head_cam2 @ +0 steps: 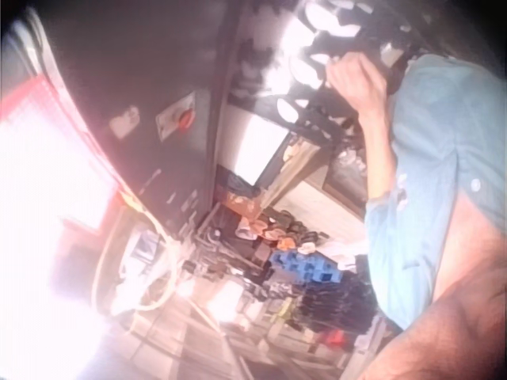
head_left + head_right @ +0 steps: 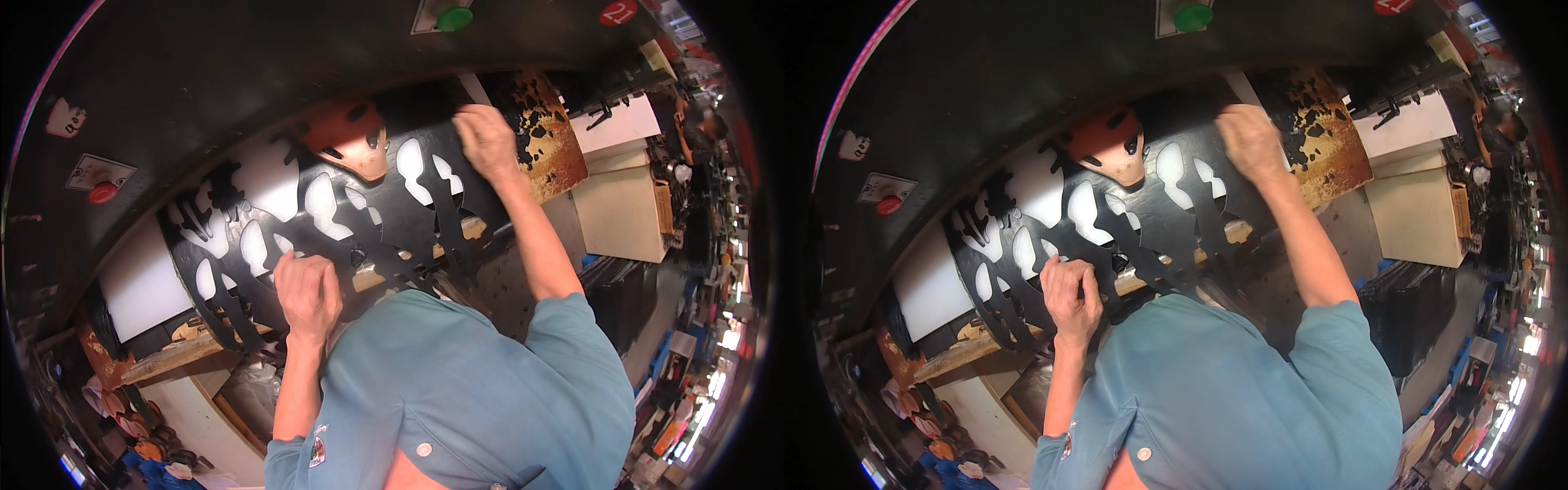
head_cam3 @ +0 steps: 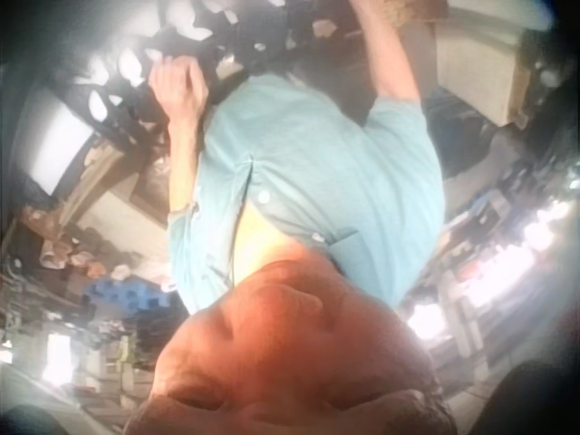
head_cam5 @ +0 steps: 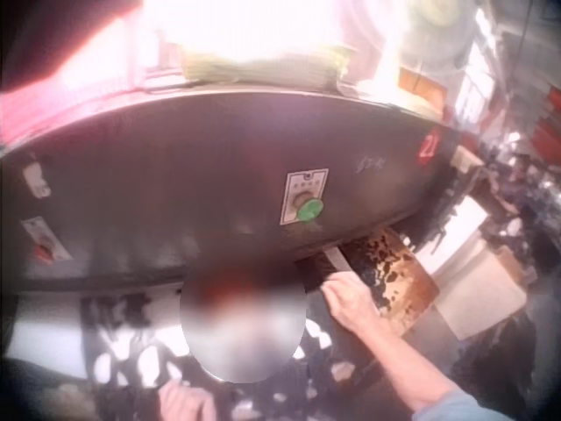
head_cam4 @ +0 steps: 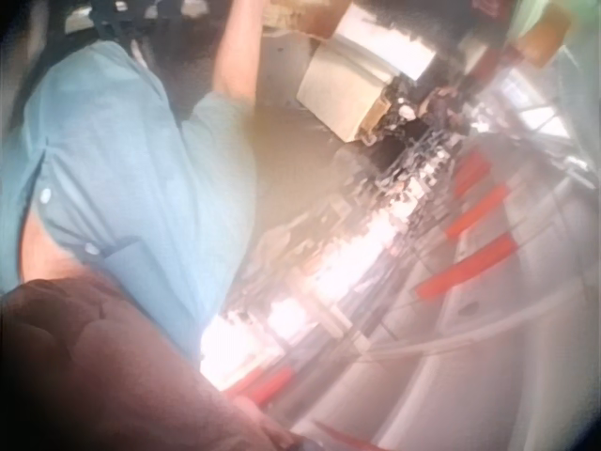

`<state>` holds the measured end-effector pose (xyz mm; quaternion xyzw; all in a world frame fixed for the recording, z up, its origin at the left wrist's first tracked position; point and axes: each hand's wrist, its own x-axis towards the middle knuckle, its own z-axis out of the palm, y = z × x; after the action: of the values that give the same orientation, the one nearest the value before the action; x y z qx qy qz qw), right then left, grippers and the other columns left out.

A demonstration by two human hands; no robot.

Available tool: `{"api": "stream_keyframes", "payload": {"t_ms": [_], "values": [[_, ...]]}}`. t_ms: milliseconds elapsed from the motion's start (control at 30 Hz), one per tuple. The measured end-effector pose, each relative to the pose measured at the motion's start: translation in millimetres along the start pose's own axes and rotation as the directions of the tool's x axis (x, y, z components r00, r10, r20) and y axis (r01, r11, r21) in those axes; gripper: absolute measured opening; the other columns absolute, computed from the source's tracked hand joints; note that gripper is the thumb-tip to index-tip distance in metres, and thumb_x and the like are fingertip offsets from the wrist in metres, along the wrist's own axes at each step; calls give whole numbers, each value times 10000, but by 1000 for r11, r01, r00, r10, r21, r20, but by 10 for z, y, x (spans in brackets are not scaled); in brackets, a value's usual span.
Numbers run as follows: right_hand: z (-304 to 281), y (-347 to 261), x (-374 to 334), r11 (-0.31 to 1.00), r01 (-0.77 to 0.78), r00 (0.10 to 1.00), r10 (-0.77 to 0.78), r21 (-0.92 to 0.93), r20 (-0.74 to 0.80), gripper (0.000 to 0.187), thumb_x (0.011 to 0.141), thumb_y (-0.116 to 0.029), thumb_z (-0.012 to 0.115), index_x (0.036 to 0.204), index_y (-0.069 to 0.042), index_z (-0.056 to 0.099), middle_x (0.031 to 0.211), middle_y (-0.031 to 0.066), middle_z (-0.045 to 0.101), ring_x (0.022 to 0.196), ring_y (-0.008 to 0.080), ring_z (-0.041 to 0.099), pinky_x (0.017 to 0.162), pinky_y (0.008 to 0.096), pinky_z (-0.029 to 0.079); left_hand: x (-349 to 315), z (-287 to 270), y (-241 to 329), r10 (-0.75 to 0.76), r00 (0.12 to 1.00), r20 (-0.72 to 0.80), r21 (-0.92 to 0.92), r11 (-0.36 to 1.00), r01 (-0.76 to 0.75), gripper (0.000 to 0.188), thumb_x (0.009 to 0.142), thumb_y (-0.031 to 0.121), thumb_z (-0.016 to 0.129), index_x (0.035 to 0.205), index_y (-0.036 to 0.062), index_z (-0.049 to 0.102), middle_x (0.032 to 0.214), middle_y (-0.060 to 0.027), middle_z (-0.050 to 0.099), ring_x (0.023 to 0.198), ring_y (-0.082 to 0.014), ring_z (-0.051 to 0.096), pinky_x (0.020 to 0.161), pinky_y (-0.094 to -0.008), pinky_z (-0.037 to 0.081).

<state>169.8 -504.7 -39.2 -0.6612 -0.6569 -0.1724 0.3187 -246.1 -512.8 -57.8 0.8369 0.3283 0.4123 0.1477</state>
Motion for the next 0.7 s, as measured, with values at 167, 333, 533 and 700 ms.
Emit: {"api": "stream_keyframes", "payload": {"t_ms": [167, 333, 533, 700], "values": [[-668, -140, 114, 920, -392, 897, 389, 31, -211, 101, 947, -57, 744, 1029, -24, 793, 958, 122, 760, 888, 323, 719, 827, 418, 586, 47, 32, 29, 22, 998, -65, 22, 1000, -20, 194, 880, -41, 765, 962, 60, 621, 883, -65, 675, 835, -300, 655, 1054, -542, 518], [-836, -1097, 649, 908, 283, 917, -162, 309, -366, 59, 953, -43, 749, 1010, -31, 756, 904, 108, 700, 775, 310, 684, 708, 372, 570, 86, 26, 66, 74, 991, -107, 19, 997, -73, 223, 883, -29, 779, 912, 60, 576, 815, -79, 603, 774, -318, 613, 1044, -534, 527], [-948, -1076, 151, 968, 203, 965, -172, 147, -200, 13, 978, -21, 690, 974, -24, 703, 858, 127, 665, 746, 326, 670, 673, 395, 556, 78, 61, 121, 123, 985, -118, 91, 989, -113, 261, 902, 9, 785, 837, 61, 538, 726, -87, 526, 705, -321, 566, 855, -461, 514], [-530, -1079, -824, 972, -121, 977, 153, 200, -151, 22, 939, -91, 738, 924, -79, 748, 860, 69, 690, 805, 275, 668, 773, 405, 501, 72, 87, 81, 56, 989, -137, 72, 996, -46, 320, 914, 53, 814, 748, 61, 541, 691, -85, 559, 672, -313, 587, 804, -430, 515]]}}
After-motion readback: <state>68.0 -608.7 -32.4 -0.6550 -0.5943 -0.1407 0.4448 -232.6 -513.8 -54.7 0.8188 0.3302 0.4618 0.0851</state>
